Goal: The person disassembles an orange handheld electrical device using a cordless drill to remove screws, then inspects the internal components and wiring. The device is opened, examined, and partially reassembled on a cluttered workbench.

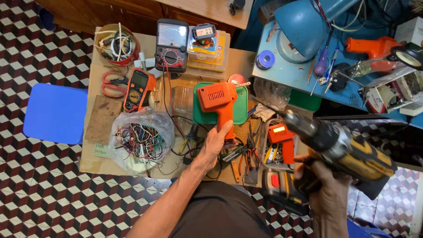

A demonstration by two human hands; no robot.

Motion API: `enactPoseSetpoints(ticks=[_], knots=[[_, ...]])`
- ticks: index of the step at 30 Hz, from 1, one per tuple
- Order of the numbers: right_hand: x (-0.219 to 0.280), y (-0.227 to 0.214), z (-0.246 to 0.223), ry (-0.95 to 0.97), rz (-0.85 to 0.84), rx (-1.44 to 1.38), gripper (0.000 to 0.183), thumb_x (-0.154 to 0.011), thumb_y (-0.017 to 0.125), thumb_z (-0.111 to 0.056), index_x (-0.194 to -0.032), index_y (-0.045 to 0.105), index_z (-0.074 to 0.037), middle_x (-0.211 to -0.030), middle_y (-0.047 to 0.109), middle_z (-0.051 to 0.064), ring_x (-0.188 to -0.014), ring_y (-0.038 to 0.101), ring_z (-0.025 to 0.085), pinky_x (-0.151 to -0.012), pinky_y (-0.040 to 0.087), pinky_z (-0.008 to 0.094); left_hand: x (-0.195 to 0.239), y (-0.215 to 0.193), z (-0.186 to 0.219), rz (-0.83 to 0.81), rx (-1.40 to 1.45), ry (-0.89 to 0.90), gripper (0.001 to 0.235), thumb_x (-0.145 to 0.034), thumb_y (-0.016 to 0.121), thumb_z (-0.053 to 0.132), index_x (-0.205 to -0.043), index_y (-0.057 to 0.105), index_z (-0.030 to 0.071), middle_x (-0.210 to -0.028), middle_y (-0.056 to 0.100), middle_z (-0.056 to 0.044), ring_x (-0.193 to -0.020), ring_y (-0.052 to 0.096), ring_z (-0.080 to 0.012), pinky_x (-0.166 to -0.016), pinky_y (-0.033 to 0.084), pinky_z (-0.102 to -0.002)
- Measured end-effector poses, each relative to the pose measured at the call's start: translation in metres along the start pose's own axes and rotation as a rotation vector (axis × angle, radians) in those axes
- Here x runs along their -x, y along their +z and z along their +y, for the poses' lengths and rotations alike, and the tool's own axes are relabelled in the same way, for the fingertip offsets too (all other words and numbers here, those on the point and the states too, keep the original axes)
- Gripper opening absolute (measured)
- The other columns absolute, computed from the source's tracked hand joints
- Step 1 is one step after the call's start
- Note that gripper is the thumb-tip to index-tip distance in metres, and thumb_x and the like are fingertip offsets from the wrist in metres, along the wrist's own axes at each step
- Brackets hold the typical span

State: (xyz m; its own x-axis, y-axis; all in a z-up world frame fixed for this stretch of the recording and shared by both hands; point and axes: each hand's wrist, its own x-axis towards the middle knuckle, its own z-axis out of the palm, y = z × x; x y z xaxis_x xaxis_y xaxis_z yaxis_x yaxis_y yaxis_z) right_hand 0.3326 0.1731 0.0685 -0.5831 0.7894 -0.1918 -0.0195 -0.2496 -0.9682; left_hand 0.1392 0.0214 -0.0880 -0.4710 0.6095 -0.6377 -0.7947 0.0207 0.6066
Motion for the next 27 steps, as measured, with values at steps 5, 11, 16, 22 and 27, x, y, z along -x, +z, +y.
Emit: enactPoseSetpoints(ticks=[5, 11, 16, 22, 27], knots=[[-0.038, 0.026, -0.013, 0.005, -0.104, 0.31, 0.04, -0.081, 0.079, -0.012, -0.115, 0.064, 0.001, -0.095, 0.072, 0.013, -0.073, 0.072, 0.021, -0.064, 0.064, 0.036, -0.006, 0.001, -0.002, 0.046, -0.07, 0.037, 0.064, -0.088, 0.069, 0.058, -0.105, 0.064, -0.004, -0.082, 0.068, -0.01, -0.069, 0.072, -0.0176, -0.065, 0.065, -0.032], [-0.04, 0.042, -0.033, 0.072, -0.108, 0.599, 0.036, -0.084, 0.08, -0.016, -0.115, 0.07, -0.001, -0.085, 0.072, 0.007, -0.067, 0.067, 0.014, -0.058, 0.057, 0.027, -0.004, 0.004, -0.001, 0.056, 0.018, 0.061, 0.066, -0.082, 0.07, 0.06, -0.102, 0.065, -0.002, -0.082, 0.069, -0.01, -0.064, 0.073, -0.0189, -0.061, 0.066, -0.031], [-0.053, 0.054, -0.046, 0.041, -0.178, 0.759, 0.038, -0.084, 0.08, -0.019, -0.118, 0.072, -0.002, -0.084, 0.07, 0.005, -0.063, 0.061, 0.011, -0.055, 0.053, 0.026, -0.009, 0.01, -0.004, 0.154, 0.002, 0.035, 0.072, -0.082, 0.067, 0.066, -0.099, 0.068, -0.004, -0.075, 0.066, -0.01, -0.057, 0.068, -0.0175, -0.05, 0.062, -0.03], [-0.066, 0.064, -0.048, 0.063, -0.213, 0.897, 0.04, -0.082, 0.081, -0.022, -0.116, 0.072, -0.003, -0.083, 0.072, 0.005, -0.063, 0.062, 0.011, -0.054, 0.054, 0.027, -0.012, 0.009, -0.005, 0.18, -0.032, 0.039, 0.073, -0.081, 0.066, 0.067, -0.099, 0.069, -0.003, -0.073, 0.066, -0.01, -0.055, 0.067, -0.0165, -0.048, 0.061, -0.029], [-0.071, 0.073, -0.057, -0.014, -0.304, 1.019, 0.041, -0.083, 0.08, -0.026, -0.119, 0.073, -0.006, -0.09, 0.076, 0.008, -0.071, 0.068, 0.016, -0.06, 0.058, 0.034, -0.013, 0.009, -0.005, 0.169, -0.037, 0.056, 0.074, -0.081, 0.065, 0.068, -0.099, 0.068, -0.004, -0.072, 0.066, -0.011, -0.055, 0.067, -0.0164, -0.048, 0.062, -0.029]])
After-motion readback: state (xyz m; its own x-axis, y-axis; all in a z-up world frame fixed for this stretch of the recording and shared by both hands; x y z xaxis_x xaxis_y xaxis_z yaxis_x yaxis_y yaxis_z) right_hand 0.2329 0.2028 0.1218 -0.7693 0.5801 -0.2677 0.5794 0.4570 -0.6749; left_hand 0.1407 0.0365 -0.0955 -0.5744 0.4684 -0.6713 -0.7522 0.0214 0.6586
